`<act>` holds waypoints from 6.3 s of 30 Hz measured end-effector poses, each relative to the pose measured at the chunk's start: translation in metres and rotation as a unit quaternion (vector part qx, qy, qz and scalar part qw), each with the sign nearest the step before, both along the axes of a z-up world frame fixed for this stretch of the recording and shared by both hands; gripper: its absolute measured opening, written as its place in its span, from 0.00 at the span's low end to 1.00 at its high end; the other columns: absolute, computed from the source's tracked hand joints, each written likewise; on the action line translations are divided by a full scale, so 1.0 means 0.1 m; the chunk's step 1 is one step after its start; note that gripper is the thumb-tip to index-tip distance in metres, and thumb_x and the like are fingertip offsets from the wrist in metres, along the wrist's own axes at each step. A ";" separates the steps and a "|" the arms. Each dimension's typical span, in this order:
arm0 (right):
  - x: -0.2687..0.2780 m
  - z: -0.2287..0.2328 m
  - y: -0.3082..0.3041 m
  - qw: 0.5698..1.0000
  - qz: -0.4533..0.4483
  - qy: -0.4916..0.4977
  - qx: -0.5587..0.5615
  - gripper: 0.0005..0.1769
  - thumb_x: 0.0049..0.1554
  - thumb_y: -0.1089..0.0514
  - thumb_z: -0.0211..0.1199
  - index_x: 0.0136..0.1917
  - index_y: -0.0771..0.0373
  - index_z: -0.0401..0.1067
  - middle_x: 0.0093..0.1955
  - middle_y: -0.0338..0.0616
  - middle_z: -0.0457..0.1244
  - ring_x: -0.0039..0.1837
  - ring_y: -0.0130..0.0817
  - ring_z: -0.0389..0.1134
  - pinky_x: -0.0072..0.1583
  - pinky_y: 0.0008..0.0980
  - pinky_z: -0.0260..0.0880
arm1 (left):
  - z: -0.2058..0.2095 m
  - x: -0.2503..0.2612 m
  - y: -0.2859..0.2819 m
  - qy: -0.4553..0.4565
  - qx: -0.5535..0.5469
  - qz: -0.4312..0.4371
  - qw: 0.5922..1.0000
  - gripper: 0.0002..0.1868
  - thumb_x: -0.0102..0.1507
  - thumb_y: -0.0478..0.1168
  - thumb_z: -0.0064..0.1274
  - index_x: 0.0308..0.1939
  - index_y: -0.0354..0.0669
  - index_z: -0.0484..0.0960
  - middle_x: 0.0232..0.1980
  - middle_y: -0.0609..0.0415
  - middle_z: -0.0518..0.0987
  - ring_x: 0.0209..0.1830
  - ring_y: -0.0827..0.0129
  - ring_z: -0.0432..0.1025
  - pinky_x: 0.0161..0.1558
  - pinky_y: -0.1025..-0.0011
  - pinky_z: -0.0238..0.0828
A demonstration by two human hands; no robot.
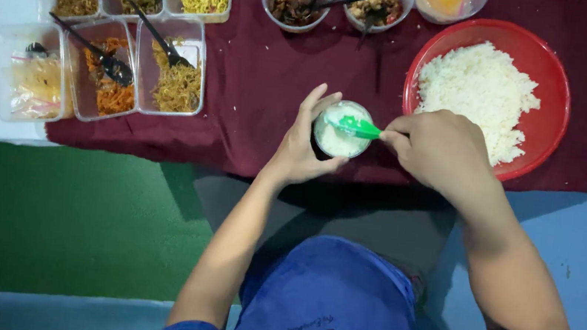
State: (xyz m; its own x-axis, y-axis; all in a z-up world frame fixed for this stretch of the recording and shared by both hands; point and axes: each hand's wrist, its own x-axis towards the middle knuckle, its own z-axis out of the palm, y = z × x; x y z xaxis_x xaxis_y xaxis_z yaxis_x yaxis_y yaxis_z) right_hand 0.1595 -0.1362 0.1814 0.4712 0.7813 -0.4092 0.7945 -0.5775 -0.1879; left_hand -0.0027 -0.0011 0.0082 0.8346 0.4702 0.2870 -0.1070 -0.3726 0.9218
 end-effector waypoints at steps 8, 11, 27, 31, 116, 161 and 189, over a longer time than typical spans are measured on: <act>-0.02 -0.36 -0.10 0.999 0.022 -0.028 0.020 0.15 0.63 0.46 0.54 0.51 0.45 0.82 0.41 0.58 0.71 0.50 0.66 0.74 0.53 0.60 0.73 | -0.12 0.01 0.03 -0.017 0.002 0.018 1.000 0.65 0.48 0.39 0.74 0.80 0.42 0.44 0.69 0.43 0.67 0.69 0.47 0.67 0.72 0.51 0.64; -0.02 -0.24 -0.10 0.998 0.021 -0.033 0.043 0.14 0.63 0.46 0.55 0.50 0.46 0.82 0.41 0.58 0.71 0.50 0.67 0.73 0.52 0.61 0.74 | -0.06 0.01 0.04 -0.026 -0.001 0.009 1.000 0.65 0.48 0.37 0.73 0.80 0.40 0.43 0.67 0.42 0.67 0.68 0.46 0.68 0.71 0.51 0.65; 0.03 -0.32 -0.08 0.996 0.035 -0.079 0.038 0.15 0.64 0.44 0.55 0.45 0.47 0.80 0.40 0.54 0.70 0.48 0.67 0.74 0.51 0.60 0.74 | -0.08 -0.01 0.06 -0.031 -0.067 -0.030 0.997 0.64 0.49 0.31 0.69 0.81 0.41 0.41 0.71 0.39 0.67 0.72 0.45 0.65 0.73 0.52 0.62; 0.08 -0.47 -0.07 0.998 0.021 -0.054 0.004 0.16 0.64 0.43 0.54 0.48 0.44 0.81 0.42 0.57 0.71 0.51 0.68 0.74 0.52 0.61 0.74 | -0.14 0.01 0.08 -0.036 -0.079 -0.025 0.996 0.64 0.50 0.32 0.69 0.80 0.41 0.41 0.71 0.38 0.67 0.72 0.44 0.65 0.73 0.50 0.62; -0.07 -0.35 -0.23 0.999 -0.025 -0.023 0.039 0.15 0.62 0.47 0.54 0.45 0.53 0.80 0.41 0.57 0.71 0.49 0.66 0.74 0.53 0.59 0.74 | 0.01 0.04 0.00 0.037 0.005 0.015 0.999 0.60 0.53 0.44 0.72 0.80 0.44 0.47 0.74 0.43 0.65 0.75 0.49 0.62 0.73 0.53 0.61; -0.11 -0.40 -0.12 0.992 -0.114 0.058 -0.013 0.20 0.65 0.44 0.49 0.48 0.48 0.81 0.46 0.58 0.72 0.56 0.64 0.73 0.58 0.57 0.72 | 0.02 0.02 0.01 0.040 0.007 0.017 0.999 0.57 0.53 0.44 0.70 0.79 0.43 0.50 0.75 0.47 0.66 0.74 0.55 0.62 0.76 0.57 0.56; -0.09 -0.45 -0.19 0.996 -0.070 0.041 0.022 0.19 0.65 0.45 0.50 0.48 0.54 0.79 0.44 0.60 0.71 0.54 0.69 0.73 0.56 0.63 0.72 | -0.09 0.02 0.01 0.030 0.017 0.041 0.999 0.61 0.49 0.44 0.76 0.79 0.43 0.52 0.69 0.44 0.67 0.69 0.49 0.66 0.69 0.53 0.66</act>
State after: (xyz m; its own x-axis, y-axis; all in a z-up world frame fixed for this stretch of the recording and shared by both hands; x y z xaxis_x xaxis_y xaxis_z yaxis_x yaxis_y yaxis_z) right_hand 0.1501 -0.1549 0.1362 0.5434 0.7277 -0.4184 0.6871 -0.6720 -0.2764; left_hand -0.0005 0.0001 -0.0007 0.8096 0.5287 0.2549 -0.0199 -0.4094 0.9122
